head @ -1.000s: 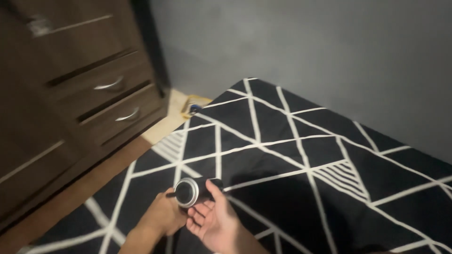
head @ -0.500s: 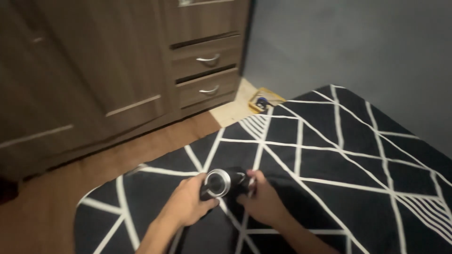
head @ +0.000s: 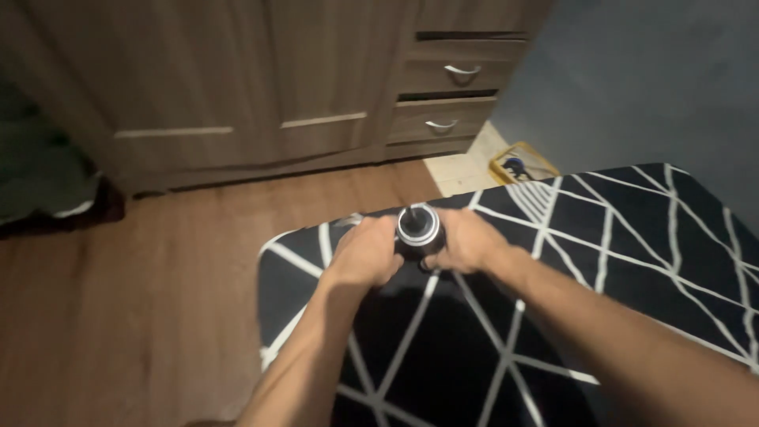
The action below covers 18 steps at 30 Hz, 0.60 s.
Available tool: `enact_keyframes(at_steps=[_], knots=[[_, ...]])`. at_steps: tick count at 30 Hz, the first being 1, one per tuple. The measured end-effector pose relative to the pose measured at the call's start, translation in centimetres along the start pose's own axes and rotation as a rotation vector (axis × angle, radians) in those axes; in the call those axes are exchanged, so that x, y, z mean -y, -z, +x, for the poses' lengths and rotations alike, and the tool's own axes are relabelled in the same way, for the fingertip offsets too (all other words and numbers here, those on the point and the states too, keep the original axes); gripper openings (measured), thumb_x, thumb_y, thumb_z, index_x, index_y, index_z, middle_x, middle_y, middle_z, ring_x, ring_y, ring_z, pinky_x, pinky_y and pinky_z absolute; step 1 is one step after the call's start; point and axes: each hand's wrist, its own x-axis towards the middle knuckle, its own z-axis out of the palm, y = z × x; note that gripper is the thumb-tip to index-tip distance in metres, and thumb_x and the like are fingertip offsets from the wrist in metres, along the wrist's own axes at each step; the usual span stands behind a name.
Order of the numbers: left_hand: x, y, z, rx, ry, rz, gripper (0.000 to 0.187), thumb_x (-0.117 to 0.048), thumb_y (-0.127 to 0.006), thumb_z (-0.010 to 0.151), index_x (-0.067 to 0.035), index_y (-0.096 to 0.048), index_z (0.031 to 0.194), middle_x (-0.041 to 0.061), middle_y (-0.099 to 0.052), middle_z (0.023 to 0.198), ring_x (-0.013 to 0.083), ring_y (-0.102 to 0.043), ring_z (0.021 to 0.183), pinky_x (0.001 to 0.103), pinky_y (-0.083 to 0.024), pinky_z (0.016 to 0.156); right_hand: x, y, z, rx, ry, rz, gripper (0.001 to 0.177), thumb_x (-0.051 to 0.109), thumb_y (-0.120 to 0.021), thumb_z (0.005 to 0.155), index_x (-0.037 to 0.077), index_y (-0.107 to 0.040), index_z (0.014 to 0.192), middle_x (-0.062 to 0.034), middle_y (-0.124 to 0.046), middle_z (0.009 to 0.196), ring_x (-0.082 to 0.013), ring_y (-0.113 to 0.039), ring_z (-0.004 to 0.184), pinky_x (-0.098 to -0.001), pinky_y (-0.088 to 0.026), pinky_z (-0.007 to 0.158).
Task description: The person cleans and disassembles a small handheld vacuum cleaner.
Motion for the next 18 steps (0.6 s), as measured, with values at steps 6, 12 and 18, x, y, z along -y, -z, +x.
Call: enact_keyframes(at_steps=[6,12,18], knots=[[1.5,3.0,-2.1,-0.021,0.209,0.07,0.035,-0.005,-0.075,0.079,-0.005,-0.074,0.113,0.022,-0.071,0.116,0.0405,-0.067,0.115,0.047,-0.055,0.097,5.2,-1.0,1.9,0.063,0.09,-0.086,0.06,0.026,-0.093,0.057,0.009,-0.073,0.111,-0.0172,-0.078,0.098,-0.0354,-0.074,0.095,-0.0413,-0.058,0.086],[2.9,4.1,-3.7,-0.047,0.347,0.105,0.034,-0.003,-0.075,0.079,-0.006,-0.074,0.114,0.02,-0.071,0.121,0.0358,-0.064,0.122,0.049,-0.048,0.105,9.0,-1.8,1.8,0.1,0.037,-0.117,0.057,0.026,-0.091,0.06,0.009,-0.071,0.111,-0.0162,-0.08,0.09,-0.0319,-0.077,0.089,-0.0403,-0.059,0.085],[3.1,3.8,-6.0,-0.044,0.329,0.131,0.038,-0.003,-0.073,0.08,-0.007,-0.071,0.117,0.019,-0.072,0.119,0.0366,-0.064,0.121,0.052,-0.048,0.103,11.2,-0.8,0.3,0.196,0.082,-0.16,0.058,0.024,-0.091,0.061,0.012,-0.073,0.114,-0.0135,-0.081,0.087,-0.0305,-0.078,0.085,-0.0398,-0.06,0.085]])
